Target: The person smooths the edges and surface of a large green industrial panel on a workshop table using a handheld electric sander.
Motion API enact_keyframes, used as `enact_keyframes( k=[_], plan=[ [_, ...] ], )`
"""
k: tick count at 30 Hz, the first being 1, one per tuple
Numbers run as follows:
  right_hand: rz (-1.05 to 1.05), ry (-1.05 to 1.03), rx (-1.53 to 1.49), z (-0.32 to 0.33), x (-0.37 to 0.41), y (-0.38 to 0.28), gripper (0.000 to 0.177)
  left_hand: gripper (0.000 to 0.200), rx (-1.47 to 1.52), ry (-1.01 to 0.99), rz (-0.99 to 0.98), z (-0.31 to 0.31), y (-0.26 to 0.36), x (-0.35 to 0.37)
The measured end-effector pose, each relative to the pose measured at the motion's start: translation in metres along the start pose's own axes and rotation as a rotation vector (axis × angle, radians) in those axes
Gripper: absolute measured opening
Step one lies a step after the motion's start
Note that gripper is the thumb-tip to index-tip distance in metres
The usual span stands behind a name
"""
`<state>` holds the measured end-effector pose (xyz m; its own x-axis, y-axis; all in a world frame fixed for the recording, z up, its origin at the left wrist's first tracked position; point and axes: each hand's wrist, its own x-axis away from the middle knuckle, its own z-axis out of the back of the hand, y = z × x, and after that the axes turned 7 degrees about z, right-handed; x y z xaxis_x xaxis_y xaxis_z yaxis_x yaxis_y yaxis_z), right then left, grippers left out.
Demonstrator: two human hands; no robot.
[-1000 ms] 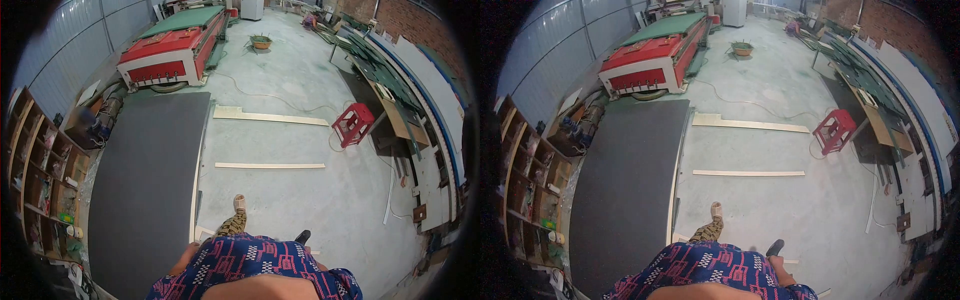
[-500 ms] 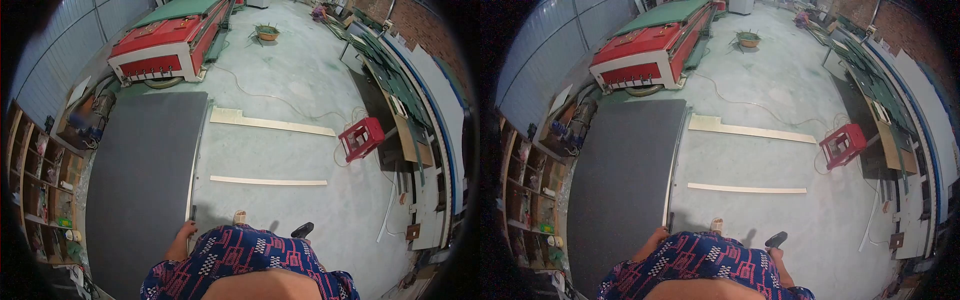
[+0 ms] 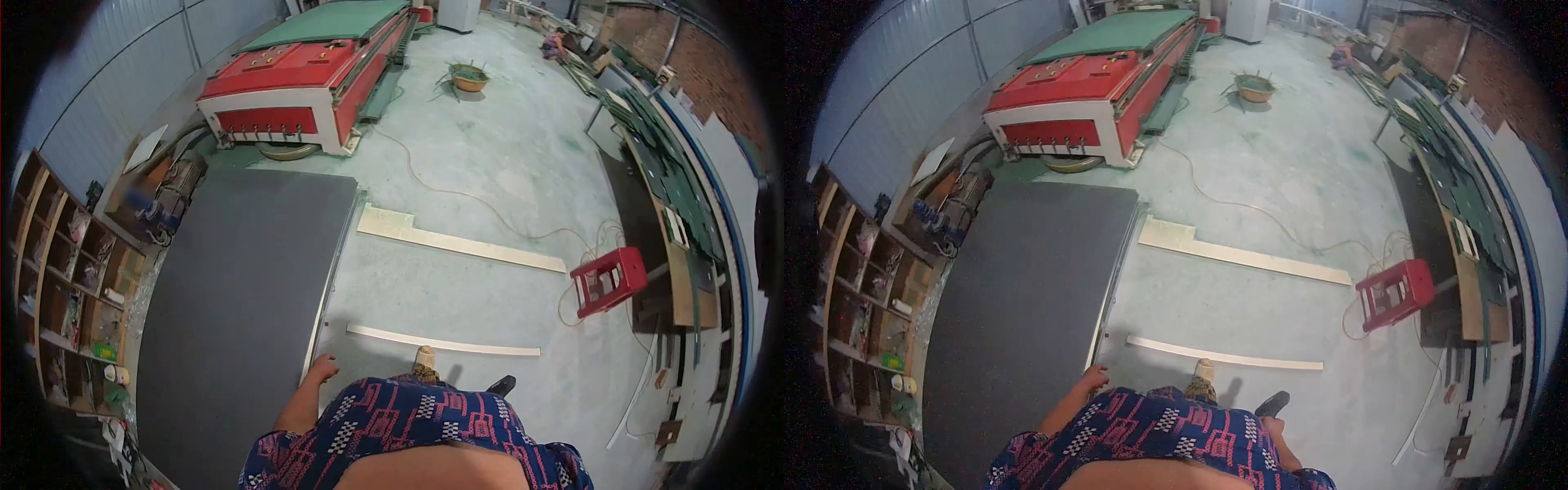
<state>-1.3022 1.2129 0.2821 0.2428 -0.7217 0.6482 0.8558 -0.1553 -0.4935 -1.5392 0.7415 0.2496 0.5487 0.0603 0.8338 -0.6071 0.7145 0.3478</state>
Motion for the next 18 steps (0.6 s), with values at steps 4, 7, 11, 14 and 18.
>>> enact_keyframes(
  k=[4, 7, 11, 14, 18],
  plan=[
    [0.06, -0.014, 0.026, 0.005, -0.038, -0.062, 0.022, 0.053, -0.029, -0.004, 0.117, 0.001, 0.029, 0.002],
    [0.116, -0.027, 0.05, 0.011, -0.064, -0.115, 0.019, 0.051, 0.023, 0.009, 0.158, 0.001, 0.07, 0.02],
    [0.196, -0.058, 0.05, 0.01, -0.089, -0.181, 0.016, 0.048, 0.26, 0.002, 0.147, -0.007, 0.091, 0.013],
    [0.268, -0.117, 0.037, 0.003, -0.1, -0.235, 0.013, 0.039, 0.302, 0.017, 0.096, -0.017, 0.096, 0.002],
    [0.29, -0.195, -0.027, -0.015, -0.106, -0.306, 0.015, 0.034, 0.847, -0.265, 0.376, -0.071, 0.027, -0.114]
  ],
)
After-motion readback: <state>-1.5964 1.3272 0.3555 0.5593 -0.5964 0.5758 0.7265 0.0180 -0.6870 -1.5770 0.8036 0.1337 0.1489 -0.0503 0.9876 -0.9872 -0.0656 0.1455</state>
